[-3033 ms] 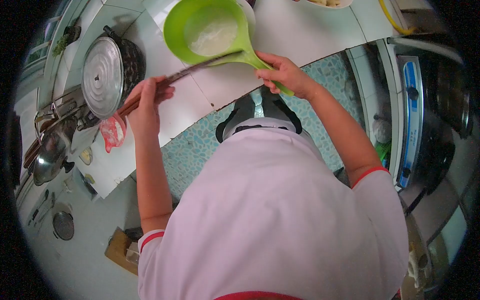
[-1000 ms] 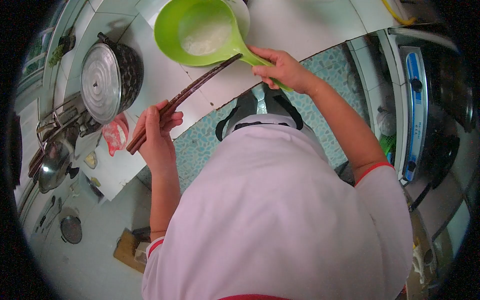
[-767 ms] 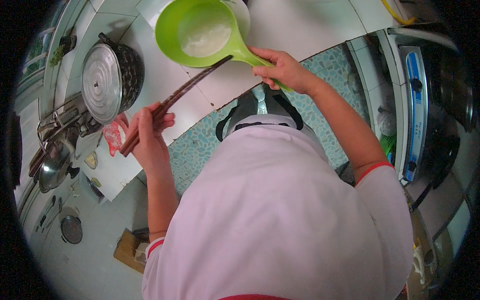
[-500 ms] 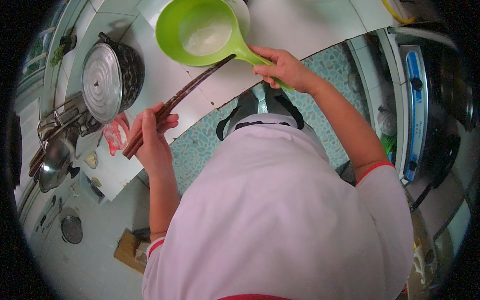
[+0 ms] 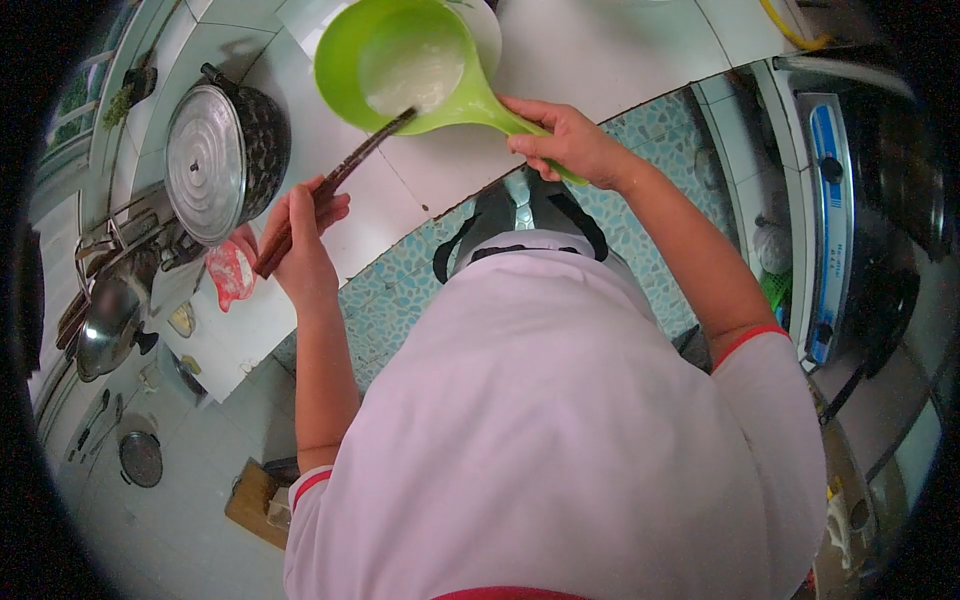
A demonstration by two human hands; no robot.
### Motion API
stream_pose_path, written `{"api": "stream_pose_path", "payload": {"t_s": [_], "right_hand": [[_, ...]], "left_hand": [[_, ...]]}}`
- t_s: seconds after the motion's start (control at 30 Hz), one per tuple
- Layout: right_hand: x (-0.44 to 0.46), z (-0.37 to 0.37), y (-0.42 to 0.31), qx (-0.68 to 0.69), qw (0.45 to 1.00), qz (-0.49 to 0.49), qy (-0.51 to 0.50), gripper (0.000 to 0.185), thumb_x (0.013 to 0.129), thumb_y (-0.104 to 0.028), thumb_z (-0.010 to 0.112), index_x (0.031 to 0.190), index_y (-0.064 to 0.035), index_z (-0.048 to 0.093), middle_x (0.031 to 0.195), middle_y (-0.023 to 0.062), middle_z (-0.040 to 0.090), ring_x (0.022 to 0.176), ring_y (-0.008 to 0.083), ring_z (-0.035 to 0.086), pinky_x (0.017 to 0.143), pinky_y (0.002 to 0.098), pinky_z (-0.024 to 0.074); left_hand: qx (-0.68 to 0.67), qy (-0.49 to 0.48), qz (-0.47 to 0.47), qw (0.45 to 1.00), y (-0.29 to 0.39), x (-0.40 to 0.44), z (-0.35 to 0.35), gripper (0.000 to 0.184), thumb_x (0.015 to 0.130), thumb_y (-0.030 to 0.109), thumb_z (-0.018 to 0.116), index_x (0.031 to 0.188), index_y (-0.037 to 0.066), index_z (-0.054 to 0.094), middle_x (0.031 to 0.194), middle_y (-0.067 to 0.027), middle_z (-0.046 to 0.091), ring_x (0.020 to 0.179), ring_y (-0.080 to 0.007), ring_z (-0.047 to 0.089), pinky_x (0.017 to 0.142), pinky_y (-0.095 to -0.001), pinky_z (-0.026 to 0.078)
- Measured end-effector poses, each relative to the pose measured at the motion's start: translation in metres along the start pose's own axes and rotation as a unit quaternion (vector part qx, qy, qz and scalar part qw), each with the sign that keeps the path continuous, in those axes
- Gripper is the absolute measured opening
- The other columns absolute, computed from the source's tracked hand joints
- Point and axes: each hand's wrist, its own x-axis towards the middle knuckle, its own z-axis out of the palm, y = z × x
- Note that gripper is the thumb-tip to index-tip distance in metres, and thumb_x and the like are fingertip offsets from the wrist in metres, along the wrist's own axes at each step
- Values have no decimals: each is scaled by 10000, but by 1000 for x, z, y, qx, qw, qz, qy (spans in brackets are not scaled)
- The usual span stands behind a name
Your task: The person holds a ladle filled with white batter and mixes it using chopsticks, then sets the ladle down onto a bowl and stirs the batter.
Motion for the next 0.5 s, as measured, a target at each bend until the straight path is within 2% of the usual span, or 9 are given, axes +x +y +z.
{"api": "stream_pose_path", "payload": {"t_s": [0.13, 0.27, 0.4, 0.5], "right_hand": [[1, -1, 2, 9, 1000, 8, 1, 562, 872, -110, 546, 1392, -135, 335, 754, -39, 502, 531, 31, 431, 471, 179, 388], [0, -1, 1, 5, 1000, 3, 3, 565, 869, -109, 552, 1391, -138, 337, 760, -37, 503, 533, 32, 431, 473, 178, 389], [-1, 0, 0, 10, 1000, 6, 10, 572, 864, -110, 560, 1390, -135, 338, 760, -36, 503, 534, 33, 430, 476, 178, 389], [-1, 1, 0, -5, 1000, 8, 3, 574, 863, -112, 563, 1390, -134, 338, 758, -35, 500, 534, 34, 430, 477, 178, 390]], "left_hand": [[-55, -35, -39, 997, 21, -22, 0, 273, 916, 174, 522, 945, -89, 591, 814, -160, 640, 667, -209, 646, 643, -289, 543], [-30, 11, -31, 999, 5, -12, -7, 267, 919, 162, 511, 948, -93, 585, 820, -162, 638, 666, -211, 649, 619, -277, 540], [-61, -31, -47, 997, 16, -20, 0, 276, 917, 168, 514, 949, -96, 586, 809, -161, 637, 677, -202, 646, 639, -269, 536], [-11, 18, -25, 999, 2, -6, -1, 275, 919, 145, 490, 925, -111, 591, 786, -172, 631, 648, -213, 644, 642, -296, 544]]}}
